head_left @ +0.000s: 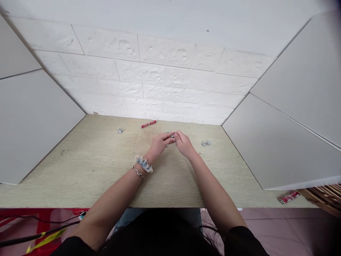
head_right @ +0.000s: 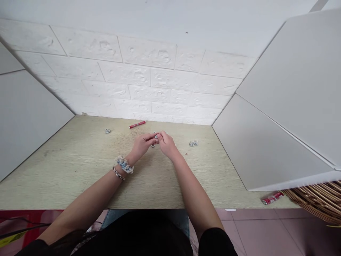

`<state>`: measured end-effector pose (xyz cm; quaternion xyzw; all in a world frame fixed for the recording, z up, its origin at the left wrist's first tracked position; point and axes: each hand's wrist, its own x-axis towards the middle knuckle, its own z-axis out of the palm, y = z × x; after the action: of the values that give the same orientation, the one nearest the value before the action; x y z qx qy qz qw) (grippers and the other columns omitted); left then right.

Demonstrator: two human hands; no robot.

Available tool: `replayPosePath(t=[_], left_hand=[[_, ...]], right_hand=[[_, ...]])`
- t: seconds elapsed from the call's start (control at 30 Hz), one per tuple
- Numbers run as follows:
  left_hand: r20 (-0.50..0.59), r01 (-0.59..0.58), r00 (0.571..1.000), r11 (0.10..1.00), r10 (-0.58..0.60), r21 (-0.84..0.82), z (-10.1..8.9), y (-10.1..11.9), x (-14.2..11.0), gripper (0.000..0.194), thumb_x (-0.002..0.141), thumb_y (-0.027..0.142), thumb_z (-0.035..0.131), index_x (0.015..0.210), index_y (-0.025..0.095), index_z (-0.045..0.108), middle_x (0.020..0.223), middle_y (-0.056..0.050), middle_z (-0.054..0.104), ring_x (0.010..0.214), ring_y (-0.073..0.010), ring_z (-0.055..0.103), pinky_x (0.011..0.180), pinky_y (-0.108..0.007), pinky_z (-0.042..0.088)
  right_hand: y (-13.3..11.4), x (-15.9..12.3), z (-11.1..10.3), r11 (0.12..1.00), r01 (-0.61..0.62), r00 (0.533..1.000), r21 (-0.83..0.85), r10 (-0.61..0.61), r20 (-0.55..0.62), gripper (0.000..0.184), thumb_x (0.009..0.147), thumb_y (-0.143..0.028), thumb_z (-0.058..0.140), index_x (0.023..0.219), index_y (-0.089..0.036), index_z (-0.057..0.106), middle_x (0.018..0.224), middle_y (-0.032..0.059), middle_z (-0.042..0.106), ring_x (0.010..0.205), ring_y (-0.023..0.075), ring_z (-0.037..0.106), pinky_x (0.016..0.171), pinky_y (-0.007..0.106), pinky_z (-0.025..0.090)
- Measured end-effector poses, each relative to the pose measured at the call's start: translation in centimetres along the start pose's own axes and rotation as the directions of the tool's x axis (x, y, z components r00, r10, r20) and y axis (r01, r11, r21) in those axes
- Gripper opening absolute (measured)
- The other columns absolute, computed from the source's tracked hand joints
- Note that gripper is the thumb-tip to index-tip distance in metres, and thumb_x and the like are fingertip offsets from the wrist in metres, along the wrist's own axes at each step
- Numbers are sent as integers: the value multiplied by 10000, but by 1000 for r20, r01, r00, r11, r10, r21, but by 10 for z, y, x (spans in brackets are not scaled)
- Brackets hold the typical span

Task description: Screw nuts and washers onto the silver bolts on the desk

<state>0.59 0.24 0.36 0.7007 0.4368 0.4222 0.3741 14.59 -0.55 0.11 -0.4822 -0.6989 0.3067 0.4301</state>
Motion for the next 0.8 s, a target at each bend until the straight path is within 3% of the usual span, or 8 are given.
replayPosePath(t=[0.2, 0.43, 0.63, 0.8], left_hand=[[57, 8, 998, 1000, -8, 8, -3, -2, 2, 348, 731, 347, 561, 1036, 204, 652, 735, -1, 645, 668, -115, 537, 635, -226, 422], [138, 112, 986, 984, -93, -141, -5, -6, 4, 350, 723, 367, 571, 1009, 180, 652, 611, 26, 563, 584, -85, 472, 587, -218, 387], [263, 276, 945, 904, -194, -326, -4, -6, 7, 334, 680, 439, 621, 788, 125, 659, 573, 14, 526, 549, -68, 464, 563, -208, 384], [278, 346, 931, 814, -236, -466, -4, -8, 7, 361, 654, 458, 647, 724, 106, 612, 596, 5, 535, 523, -51, 461, 536, -196, 378]], right_hand=[[-2, 1, -1, 999, -3, 1000, -32, 2, -18, 254, 845, -411, 360, 790, -207, 500, 725, -4, 597, 710, 134, 542, 667, 261, 395], [1, 3, -2, 996, -68, 997, 63, 67, 24, 223, 825, -395, 393, 808, -205, 509, 718, -10, 610, 708, 132, 556, 693, 274, 408], [8, 6, -5, 983, -109, 992, 145, 100, 72, 151, 759, -311, 469, 848, -194, 505, 746, -16, 571, 674, 111, 519, 655, 259, 410], [5, 5, -4, 976, -53, 995, 210, 35, 88, 152, 733, -247, 460, 872, -199, 495, 767, -10, 571, 738, 121, 554, 709, 278, 430]])
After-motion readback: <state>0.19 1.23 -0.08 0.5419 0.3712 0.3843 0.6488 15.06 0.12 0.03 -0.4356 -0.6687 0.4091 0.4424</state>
